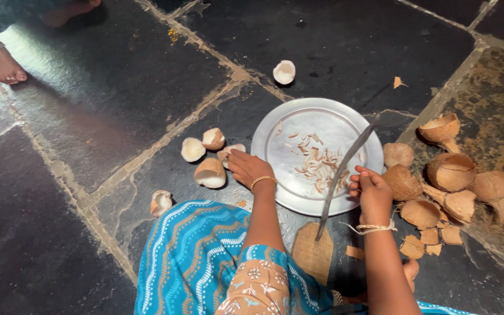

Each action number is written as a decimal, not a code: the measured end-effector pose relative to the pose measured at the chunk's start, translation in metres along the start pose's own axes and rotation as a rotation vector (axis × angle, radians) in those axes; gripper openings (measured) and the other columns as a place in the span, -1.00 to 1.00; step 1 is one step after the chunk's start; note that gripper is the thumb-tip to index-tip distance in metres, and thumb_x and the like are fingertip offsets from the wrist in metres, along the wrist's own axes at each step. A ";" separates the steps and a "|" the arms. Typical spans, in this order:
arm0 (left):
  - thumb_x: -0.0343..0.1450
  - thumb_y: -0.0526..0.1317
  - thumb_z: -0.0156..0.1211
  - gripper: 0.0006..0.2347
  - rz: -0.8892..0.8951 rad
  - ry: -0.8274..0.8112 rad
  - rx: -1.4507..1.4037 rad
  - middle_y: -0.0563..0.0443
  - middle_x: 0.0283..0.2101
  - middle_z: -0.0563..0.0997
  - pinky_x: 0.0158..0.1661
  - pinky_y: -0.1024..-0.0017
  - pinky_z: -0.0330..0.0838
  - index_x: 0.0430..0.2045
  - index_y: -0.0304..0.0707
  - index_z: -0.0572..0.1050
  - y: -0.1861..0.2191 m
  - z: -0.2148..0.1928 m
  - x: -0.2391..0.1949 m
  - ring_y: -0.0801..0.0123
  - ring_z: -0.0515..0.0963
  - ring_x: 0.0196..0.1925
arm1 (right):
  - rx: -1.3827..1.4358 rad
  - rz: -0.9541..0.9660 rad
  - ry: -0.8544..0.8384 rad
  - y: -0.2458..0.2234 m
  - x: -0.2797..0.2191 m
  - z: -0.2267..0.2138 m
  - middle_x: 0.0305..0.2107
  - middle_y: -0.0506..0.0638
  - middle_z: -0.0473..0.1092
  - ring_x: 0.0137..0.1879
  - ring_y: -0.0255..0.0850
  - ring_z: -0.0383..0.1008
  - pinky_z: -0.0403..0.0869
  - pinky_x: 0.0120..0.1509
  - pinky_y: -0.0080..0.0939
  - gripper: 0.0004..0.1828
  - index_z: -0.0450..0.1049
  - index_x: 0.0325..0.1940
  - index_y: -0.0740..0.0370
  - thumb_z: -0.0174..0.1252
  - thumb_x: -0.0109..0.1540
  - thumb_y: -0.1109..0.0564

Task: The person slices small pieces of coconut meat using a blade fixed to a wooden base. The person holds a coconut half and moves it against the fixed blade, collecting the sliced pieces on a metal plate.

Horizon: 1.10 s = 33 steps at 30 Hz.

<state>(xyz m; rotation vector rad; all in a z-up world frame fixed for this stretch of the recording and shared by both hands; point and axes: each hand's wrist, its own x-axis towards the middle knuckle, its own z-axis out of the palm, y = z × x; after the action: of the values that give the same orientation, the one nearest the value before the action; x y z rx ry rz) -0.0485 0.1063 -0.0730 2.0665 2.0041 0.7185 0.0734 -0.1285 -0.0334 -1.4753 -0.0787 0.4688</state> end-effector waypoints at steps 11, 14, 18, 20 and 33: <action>0.41 -0.24 0.01 -0.82 0.020 0.090 0.297 -0.13 0.29 0.41 -0.03 0.26 0.25 -0.26 -0.24 0.57 -0.013 0.000 0.011 0.14 0.39 0.16 | -0.082 0.026 0.019 -0.016 -0.006 0.006 -0.37 -0.05 0.47 -0.47 -0.38 0.34 0.42 -0.42 -0.36 -0.73 0.52 0.08 0.32 0.01 0.41 0.14; 0.41 -0.28 0.01 -0.79 0.054 0.125 0.196 -0.10 0.17 0.53 -0.05 0.20 0.24 -0.18 -0.25 0.59 -0.017 -0.003 0.018 0.10 0.42 0.04 | -0.100 0.006 0.024 -0.019 -0.010 0.006 -0.36 -0.04 0.47 -0.43 -0.38 0.36 0.42 -0.38 -0.38 -0.72 0.53 0.08 0.34 0.02 0.41 0.15; 0.56 -0.27 0.00 -0.83 -0.036 -0.114 0.118 -0.11 -0.08 0.65 0.10 0.13 0.28 -0.15 -0.28 0.57 -0.019 -0.010 0.028 0.05 0.49 0.11 | -0.078 -0.017 0.020 -0.022 -0.009 0.001 -0.35 -0.04 0.48 -0.38 -0.39 0.38 0.41 -0.35 -0.39 -0.72 0.53 0.09 0.36 0.01 0.41 0.16; 0.42 -0.29 0.14 -0.82 -0.254 -0.159 -0.329 -0.19 -0.14 0.66 0.03 0.17 0.39 -0.16 -0.27 0.59 -0.013 -0.012 0.033 0.06 0.59 -0.06 | -0.069 -0.017 0.001 -0.025 -0.007 0.000 -0.34 -0.04 0.49 -0.35 -0.38 0.40 0.42 -0.33 -0.39 -0.71 0.53 0.09 0.35 0.01 0.40 0.15; 0.47 -0.25 0.14 -0.78 0.236 -1.517 -1.355 0.00 -0.08 0.63 0.01 0.39 0.55 -0.06 -0.36 0.54 0.039 -0.074 -0.029 0.39 0.63 -0.05 | 0.137 0.070 -0.680 -0.109 -0.057 0.001 0.17 0.03 0.34 -0.12 -0.16 0.55 0.60 -0.05 -0.23 -0.30 0.23 0.43 0.20 0.23 0.20 0.17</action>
<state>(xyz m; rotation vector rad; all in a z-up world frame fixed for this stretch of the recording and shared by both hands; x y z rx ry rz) -0.0464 0.0601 0.0022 1.1215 0.1907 0.1591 0.0491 -0.1496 0.0854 -1.1342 -0.5226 0.9980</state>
